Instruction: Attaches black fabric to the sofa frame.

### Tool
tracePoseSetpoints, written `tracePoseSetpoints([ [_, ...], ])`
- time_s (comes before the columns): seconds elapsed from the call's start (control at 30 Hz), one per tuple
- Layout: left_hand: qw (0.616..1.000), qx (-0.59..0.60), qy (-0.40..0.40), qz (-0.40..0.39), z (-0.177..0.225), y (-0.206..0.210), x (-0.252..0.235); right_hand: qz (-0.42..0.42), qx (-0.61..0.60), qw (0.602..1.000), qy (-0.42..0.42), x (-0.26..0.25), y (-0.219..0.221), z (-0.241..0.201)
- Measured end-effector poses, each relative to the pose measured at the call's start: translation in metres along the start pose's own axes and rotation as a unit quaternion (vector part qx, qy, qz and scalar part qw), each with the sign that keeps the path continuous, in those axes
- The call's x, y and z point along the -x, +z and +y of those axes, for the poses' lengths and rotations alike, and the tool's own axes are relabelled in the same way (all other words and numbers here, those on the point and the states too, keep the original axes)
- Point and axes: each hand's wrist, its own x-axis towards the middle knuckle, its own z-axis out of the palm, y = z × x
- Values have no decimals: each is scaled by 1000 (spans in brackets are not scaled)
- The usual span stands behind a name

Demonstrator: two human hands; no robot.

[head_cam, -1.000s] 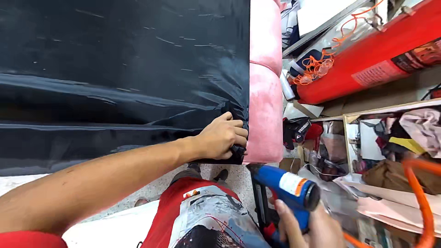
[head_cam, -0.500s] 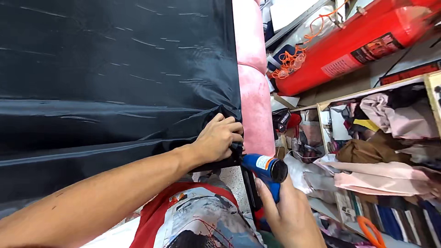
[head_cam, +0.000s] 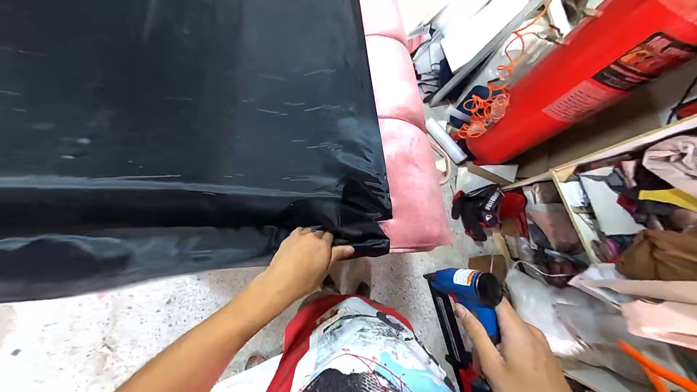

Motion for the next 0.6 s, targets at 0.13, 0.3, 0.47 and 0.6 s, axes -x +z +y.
tracePoseSetpoints([
  [0.13,982,50,-86,-162,-10,-28,-42,-15,-7,999,-30,-2,13,15],
  [0.3,991,-6,-102,-88,-13,-23,-88,-38,1,997,-69,3,23,32],
  [0.47,975,-30,-174,-131,-23,-54,-48,-60,-49,997,-27,14,12,56],
  [0.6,979,158,-90,-89,-49,-37,-28,-73,-54,996,-14,9,11,67],
])
